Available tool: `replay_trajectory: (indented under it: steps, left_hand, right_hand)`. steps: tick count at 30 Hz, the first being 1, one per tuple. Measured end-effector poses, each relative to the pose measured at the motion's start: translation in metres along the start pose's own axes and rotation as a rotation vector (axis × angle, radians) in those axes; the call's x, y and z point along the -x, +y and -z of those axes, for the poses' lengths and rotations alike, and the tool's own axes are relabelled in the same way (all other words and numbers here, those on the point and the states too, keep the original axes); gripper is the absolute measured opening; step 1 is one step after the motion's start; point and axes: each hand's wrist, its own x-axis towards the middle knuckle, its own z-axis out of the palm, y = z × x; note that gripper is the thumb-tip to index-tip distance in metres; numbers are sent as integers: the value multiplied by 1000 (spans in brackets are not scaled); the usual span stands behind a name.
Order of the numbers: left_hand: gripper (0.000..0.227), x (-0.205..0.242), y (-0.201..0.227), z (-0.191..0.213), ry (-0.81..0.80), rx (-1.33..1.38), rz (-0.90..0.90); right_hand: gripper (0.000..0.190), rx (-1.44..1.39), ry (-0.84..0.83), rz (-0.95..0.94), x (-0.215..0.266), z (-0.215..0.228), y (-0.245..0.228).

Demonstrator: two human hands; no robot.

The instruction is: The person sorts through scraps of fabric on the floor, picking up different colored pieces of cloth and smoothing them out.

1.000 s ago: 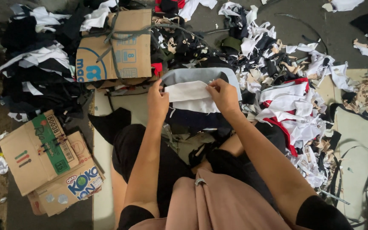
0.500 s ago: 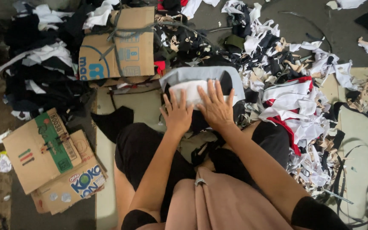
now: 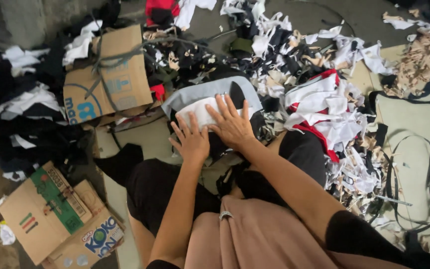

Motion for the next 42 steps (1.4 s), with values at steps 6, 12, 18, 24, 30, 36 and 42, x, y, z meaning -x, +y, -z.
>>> replay_trajectory:
  steps: [6,12,18,24,30,36,42]
  left_hand:
    - [66,7,62,-8,238,-74,-190]
    - [70,12,170,-42,299,-57,-495]
    - [63,-2,242,-114,83,-40,-565]
    - [60,-17,262,-140,-80,-22,-513]
    - [46,-28,253,-162,65,-36,-581]
    - [18,-39,246,-129,32,399,-720]
    - [19,0,204,-11,-432,1050,-605]
  right_hand:
    - [47,83,447,100,21,6,76]
    - [36,-23,219,-358,67,-15,236]
    - [38,20,14,-470,82,-5,285]
    - [34,33,-120,-483,75,0,285]
    - [15,28,59,-299,79,22,281]
    - [25,-411,79,-183,100,91,272]
    - [18,-877,-242,-225,111,176,244]
